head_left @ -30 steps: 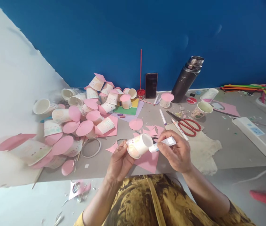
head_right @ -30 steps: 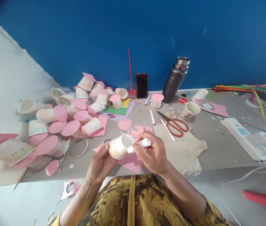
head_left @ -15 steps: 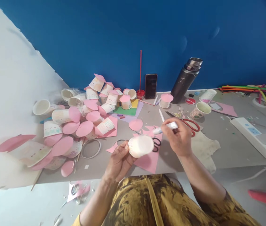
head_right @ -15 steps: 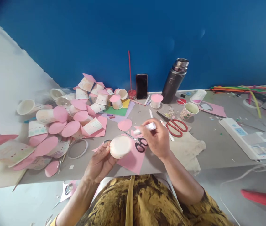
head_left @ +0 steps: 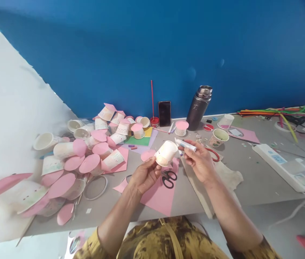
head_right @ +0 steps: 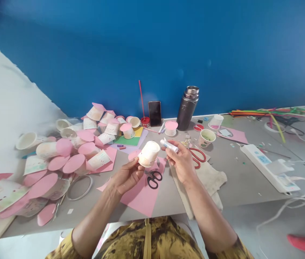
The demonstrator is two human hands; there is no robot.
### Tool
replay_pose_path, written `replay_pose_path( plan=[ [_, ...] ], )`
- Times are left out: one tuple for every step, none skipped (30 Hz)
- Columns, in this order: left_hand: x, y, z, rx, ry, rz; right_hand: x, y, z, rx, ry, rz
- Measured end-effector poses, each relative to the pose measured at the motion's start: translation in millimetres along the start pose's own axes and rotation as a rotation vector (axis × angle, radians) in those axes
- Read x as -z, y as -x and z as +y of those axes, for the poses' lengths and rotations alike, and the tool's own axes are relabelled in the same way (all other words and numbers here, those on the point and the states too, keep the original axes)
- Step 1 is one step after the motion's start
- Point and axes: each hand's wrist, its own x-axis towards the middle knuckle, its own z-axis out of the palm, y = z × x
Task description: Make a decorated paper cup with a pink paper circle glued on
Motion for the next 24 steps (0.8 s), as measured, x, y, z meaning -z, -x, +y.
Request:
replay_pose_path(
  plan=[
    [-0.5,0.2,-2.5,0.003,0.004,0.001,0.1,-1.3,0.9,-0.039,-0.037,-0.011],
    [-0.1,0.5,-4.4,0.001,0.008,0.004,1.0,-2.0,2.1,-0.066,-0.066,-0.013],
    [1.1,1.1,-5.5,-0.006,0.011,0.007,2.5,-2.4,3.6,-0.079,-0.083,-0.009],
    [2.9,1.6,-6.0,-0.018,0.013,0.011,4.3,-2.4,5.1,-0.077,-0.086,0.000],
    [5.1,2.1,-5.9,-0.033,0.012,0.014,6.2,-2.2,6.7,-0.060,-0.069,0.011],
    [7.4,2.4,-5.4,-0.050,0.011,0.017,7.7,-1.9,8.1,-0.025,-0.030,0.024],
    [9.6,2.4,-4.8,-0.066,0.009,0.019,8.6,-1.4,9.3,0.027,0.033,0.035],
    [11.4,2.1,-4.2,-0.080,0.007,0.022,8.7,-0.8,10.2,0.097,0.119,0.042],
    [12.9,1.6,-3.7,-0.090,0.004,0.024,7.7,-0.1,10.8,0.180,0.228,0.042],
    [14.0,0.8,-3.3,-0.097,0.002,0.025,5.9,0.5,11.2,0.272,0.346,0.035],
    [14.8,0.0,-3.1,-0.102,-0.002,0.026,3.4,1.1,11.5,0.365,0.462,0.019],
    [15.3,-1.0,-3.1,-0.107,-0.006,0.025,0.5,1.4,11.9,0.451,0.568,-0.003],
    [15.7,-1.8,-3.1,-0.115,-0.010,0.023,-2.6,1.4,12.4,0.523,0.658,-0.026],
    [16.1,-2.7,-3.2,-0.125,-0.016,0.022,-5.4,0.9,13.2,0.581,0.733,-0.041],
    [16.5,-3.6,-3.3,-0.137,-0.023,0.021,-7.7,0.1,14.4,0.624,0.798,-0.050],
    [16.8,-4.5,-3.6,-0.150,-0.031,0.022,-9.5,-1.2,15.9,0.659,0.857,-0.053],
    [17.1,-5.6,-4.0,-0.161,-0.040,0.023,-10.6,-2.8,17.6,0.687,0.914,-0.052],
    [17.1,-7.0,-4.6,-0.172,-0.052,0.025,-11.3,-4.6,19.3,0.715,0.965,-0.048],
    [16.9,-8.6,-5.3,-0.181,-0.066,0.027,-11.7,-6.4,20.8,0.743,1.005,-0.045],
    [16.5,-10.5,-6.1,-0.188,-0.083,0.030,-12.0,-8.2,21.7,0.768,1.036,-0.044],
    [15.9,-12.4,-6.8,-0.193,-0.102,0.034,-12.5,-9.7,21.9,0.788,1.057,-0.045],
    [15.3,-14.2,-7.2,-0.199,-0.126,0.038,-13.1,-11.0,21.2,0.799,1.073,-0.047],
    [14.9,-15.8,-6.9,-0.202,-0.154,0.041,-14.1,-12.0,19.5,0.804,1.089,-0.049],
    [15.3,-17.0,-5.8,-0.202,-0.186,0.042,-15.2,-12.8,16.8,0.806,1.109,-0.047]
  ],
)
